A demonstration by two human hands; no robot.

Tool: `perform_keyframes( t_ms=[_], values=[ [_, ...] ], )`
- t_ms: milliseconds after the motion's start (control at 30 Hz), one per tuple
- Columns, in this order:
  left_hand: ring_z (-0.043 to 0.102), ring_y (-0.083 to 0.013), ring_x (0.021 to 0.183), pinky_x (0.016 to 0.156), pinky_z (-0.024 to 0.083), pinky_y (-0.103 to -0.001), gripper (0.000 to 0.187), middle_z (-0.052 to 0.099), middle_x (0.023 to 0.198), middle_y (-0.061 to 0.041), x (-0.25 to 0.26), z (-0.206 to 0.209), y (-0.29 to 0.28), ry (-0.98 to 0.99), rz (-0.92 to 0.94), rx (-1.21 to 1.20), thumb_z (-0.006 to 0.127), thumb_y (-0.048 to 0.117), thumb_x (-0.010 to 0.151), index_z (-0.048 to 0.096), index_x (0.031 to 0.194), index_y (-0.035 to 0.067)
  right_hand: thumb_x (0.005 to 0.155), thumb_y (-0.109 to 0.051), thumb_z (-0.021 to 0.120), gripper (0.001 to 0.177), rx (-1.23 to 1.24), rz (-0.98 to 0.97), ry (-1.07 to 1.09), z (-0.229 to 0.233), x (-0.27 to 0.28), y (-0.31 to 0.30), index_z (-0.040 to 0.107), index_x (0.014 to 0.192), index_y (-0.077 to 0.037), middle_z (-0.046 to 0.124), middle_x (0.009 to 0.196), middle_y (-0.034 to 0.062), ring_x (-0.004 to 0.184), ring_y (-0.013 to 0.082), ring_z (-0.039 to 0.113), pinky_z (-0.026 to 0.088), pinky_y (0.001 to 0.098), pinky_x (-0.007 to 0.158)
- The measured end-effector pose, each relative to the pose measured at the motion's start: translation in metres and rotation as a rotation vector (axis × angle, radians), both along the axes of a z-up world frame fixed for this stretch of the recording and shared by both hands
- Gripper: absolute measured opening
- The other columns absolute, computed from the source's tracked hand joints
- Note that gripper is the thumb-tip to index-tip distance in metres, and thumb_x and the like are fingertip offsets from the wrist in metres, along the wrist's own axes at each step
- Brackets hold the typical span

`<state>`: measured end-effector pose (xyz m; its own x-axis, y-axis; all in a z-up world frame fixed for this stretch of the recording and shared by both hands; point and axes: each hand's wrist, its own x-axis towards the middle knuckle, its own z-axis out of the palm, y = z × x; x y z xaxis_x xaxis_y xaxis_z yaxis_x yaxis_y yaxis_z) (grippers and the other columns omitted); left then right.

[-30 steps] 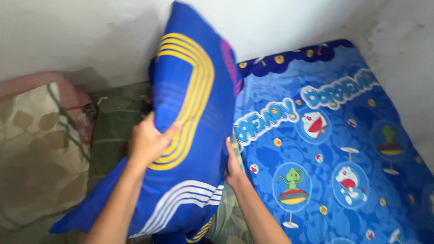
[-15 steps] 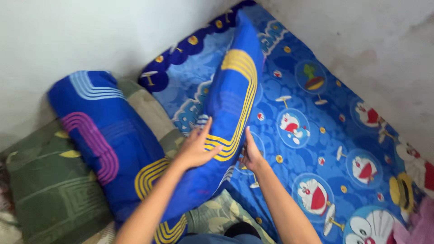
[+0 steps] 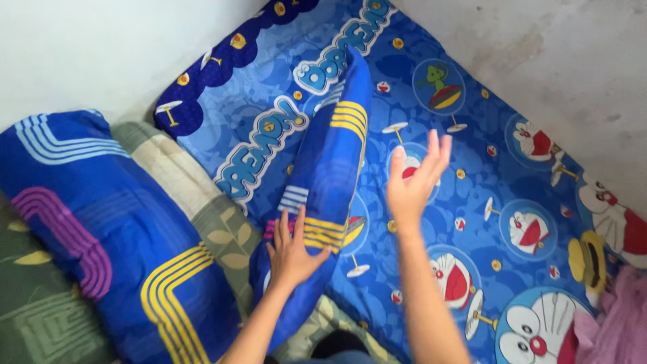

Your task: The person folds a green patterned sheet and a blue Doraemon-themed sheet on a bed. They smooth the sheets, roll them into bundles, and place them on the bed.

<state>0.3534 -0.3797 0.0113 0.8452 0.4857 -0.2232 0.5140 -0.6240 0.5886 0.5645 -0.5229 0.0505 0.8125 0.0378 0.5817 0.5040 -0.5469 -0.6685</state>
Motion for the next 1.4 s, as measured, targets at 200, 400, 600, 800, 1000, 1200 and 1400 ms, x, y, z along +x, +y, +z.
perform_keyframes(
  t_ms=[200,400,600,800,1000,1200,1400],
  values=[
    [0.023,-0.0458,0.148,0.104,0.026,-0.08,0.102,0.015,0.166,-0.011,-0.002,-0.004,0.003,0.188,0.023,0.088,0.08,0.052,0.077,0.02,0.158,0.037,0.087,-0.052,0.07,0.073,-0.626,0.283,0.418,-0.072,-0.036,0.097,0.046,0.152,-0.028,0.026,0.167,0.0157,0.148,0.0459,0.022,0.014,0.0717,0.11],
    [0.03,-0.0465,0.146,0.102,0.032,-0.077,0.09,0.023,0.167,-0.011,0.003,-0.004,-0.004,0.095,-0.096,0.449,0.074,0.038,0.082,0.028,0.159,0.041,0.099,-0.046,0.066,0.063,-0.354,0.358,0.192,-0.034,0.001,0.108,0.047,0.153,-0.02,0.027,0.166,0.0206,0.153,0.0485,0.026,0.023,0.0646,0.123],
    [0.025,-0.0483,0.148,0.099,0.03,-0.081,0.085,0.023,0.167,-0.01,-0.005,-0.017,-0.027,-0.028,-0.107,0.425,0.077,0.046,0.076,0.036,0.151,0.043,0.112,-0.04,0.063,0.059,-0.125,0.144,-0.096,-0.029,-0.011,0.108,0.042,0.164,-0.024,0.02,0.173,0.0165,0.163,0.0426,0.015,0.017,0.0604,0.133],
    [0.012,-0.0461,0.154,0.105,0.023,-0.082,0.097,0.01,0.172,-0.008,0.022,-0.046,0.012,0.304,-0.143,0.277,0.077,0.06,0.074,0.028,0.157,0.051,0.086,-0.062,0.064,0.072,-0.765,0.361,0.416,-0.09,0.013,0.14,0.044,0.15,-0.035,0.012,0.168,0.0127,0.152,0.0508,0.005,0.001,0.081,0.106],
    [0.015,-0.0495,0.147,0.101,0.022,-0.084,0.098,0.016,0.164,-0.017,0.002,-0.026,0.017,-0.063,-0.072,0.235,0.077,0.065,0.072,0.033,0.155,0.038,0.103,-0.045,0.068,0.067,-0.274,0.391,0.012,-0.026,0.007,0.133,0.043,0.159,-0.017,0.016,0.173,0.0244,0.159,0.0519,0.018,0.02,0.0684,0.126],
    [0.016,-0.0473,0.149,0.097,0.023,-0.084,0.094,0.02,0.165,-0.007,-0.013,-0.036,0.007,-0.139,-0.194,0.381,0.075,0.068,0.072,0.035,0.154,0.041,0.097,-0.052,0.066,0.068,-0.63,-0.049,0.092,-0.057,-0.037,0.111,0.045,0.157,-0.026,0.019,0.169,0.0174,0.155,0.0488,0.015,0.012,0.082,0.114],
    [0.004,-0.0463,0.153,0.103,0.017,-0.087,0.109,0.004,0.172,-0.002,0.04,-0.078,0.018,0.286,-0.39,0.236,0.073,0.074,0.071,0.016,0.158,0.042,0.085,-0.063,0.063,0.073,-0.753,-0.071,0.363,-0.141,-0.002,0.121,0.048,0.15,-0.034,0.025,0.166,0.0104,0.149,0.0507,0.017,0.019,0.0809,0.103]
  ],
)
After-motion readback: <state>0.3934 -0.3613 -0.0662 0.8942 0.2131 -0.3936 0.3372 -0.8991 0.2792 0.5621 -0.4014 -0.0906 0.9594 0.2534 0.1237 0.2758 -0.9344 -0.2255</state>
